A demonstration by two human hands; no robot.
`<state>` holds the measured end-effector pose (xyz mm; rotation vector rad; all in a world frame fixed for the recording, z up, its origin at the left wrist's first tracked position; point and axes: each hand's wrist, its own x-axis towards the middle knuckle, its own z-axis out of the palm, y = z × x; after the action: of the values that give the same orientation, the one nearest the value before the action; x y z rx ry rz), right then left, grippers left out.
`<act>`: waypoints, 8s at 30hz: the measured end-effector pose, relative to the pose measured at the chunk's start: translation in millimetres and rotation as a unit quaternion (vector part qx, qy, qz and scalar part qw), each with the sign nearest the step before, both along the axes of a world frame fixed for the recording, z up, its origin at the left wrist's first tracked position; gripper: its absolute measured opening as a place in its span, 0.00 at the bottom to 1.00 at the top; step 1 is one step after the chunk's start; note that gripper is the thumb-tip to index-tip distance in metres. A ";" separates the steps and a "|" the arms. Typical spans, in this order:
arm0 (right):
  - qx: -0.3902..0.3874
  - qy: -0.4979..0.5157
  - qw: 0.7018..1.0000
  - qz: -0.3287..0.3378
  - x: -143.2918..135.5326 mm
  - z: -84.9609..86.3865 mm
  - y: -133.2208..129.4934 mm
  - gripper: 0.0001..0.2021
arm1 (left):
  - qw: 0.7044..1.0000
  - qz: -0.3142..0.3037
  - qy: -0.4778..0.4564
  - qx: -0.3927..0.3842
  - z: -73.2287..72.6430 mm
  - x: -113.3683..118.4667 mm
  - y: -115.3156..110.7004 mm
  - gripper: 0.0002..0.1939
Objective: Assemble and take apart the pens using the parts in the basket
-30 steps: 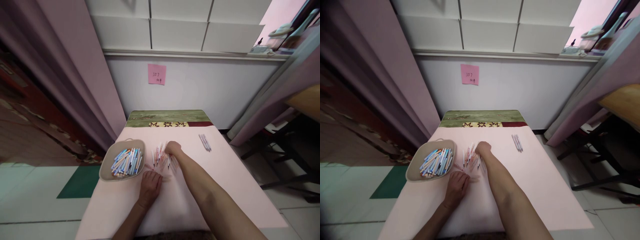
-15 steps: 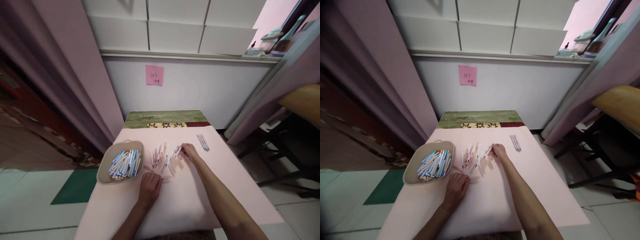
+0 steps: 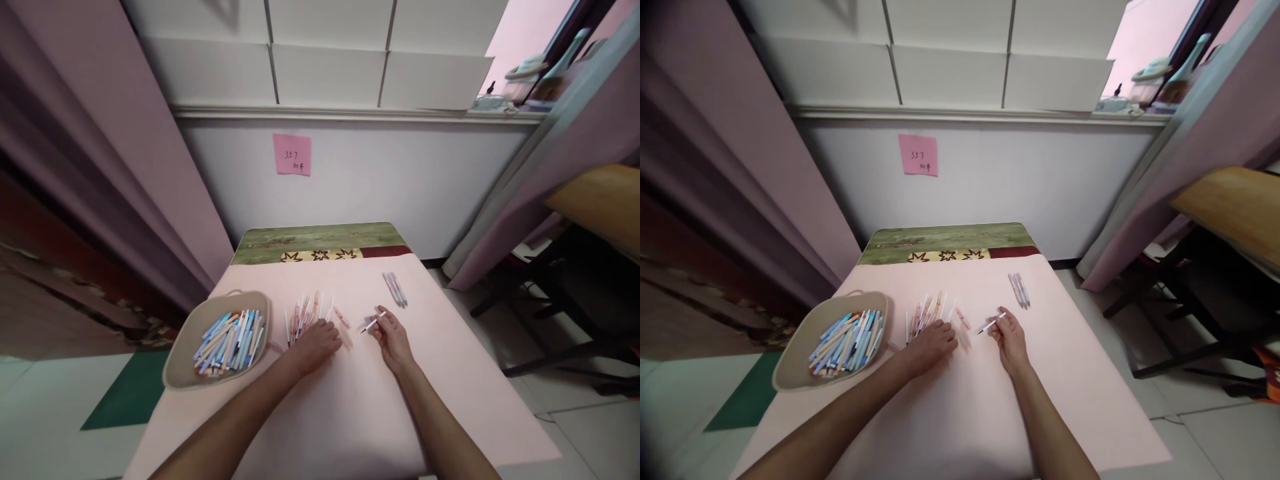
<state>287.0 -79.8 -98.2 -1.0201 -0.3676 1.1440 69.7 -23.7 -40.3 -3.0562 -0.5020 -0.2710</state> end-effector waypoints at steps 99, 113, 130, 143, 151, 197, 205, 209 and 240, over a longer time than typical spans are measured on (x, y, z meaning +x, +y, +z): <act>-0.198 -0.739 0.582 0.275 -135.1 71.6 10.2 0.17 | 0.507 0.365 -0.553 -0.552 20.6 -76.4 -113.2 0.11; -0.176 -0.569 0.753 0.280 -110.4 81.6 11.7 0.14 | 0.448 0.307 -0.542 -0.641 47.1 -81.7 -100.5 0.15; 0.063 -0.245 0.945 0.207 -112.5 124.7 -4.5 0.15 | 0.497 0.305 -0.493 -0.645 56.8 -68.1 -109.3 0.12; 0.058 -0.212 0.908 0.356 -111.2 131.1 -22.9 0.14 | 0.442 0.252 -0.486 -0.711 63.0 -67.0 -114.5 0.13; 0.074 -0.106 0.913 0.387 -115.1 138.6 -36.4 0.15 | 0.298 0.145 -0.495 -0.803 73.1 -59.2 -123.9 0.12; 0.029 0.034 0.939 0.342 -122.4 73.5 -100.2 0.20 | 0.349 0.196 -0.498 -0.770 21.2 -42.4 -169.9 0.11; 0.035 0.014 0.950 0.310 -123.5 68.5 -97.3 0.19 | 0.355 0.216 -0.505 -0.757 17.3 -41.1 -165.1 0.13; 0.021 0.015 0.945 0.327 -125.3 67.6 -95.8 0.18 | 0.348 0.235 -0.507 -0.753 11.4 -43.8 -161.8 0.14; -0.018 -0.010 0.967 0.255 -135.3 62.6 -89.0 0.17 | 0.456 0.306 -0.515 -0.658 11.7 -38.2 -157.3 0.15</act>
<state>151.7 -168.8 -35.7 -0.9960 -0.6524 1.6047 31.5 -180.9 -28.6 -2.3744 -2.8734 -2.8327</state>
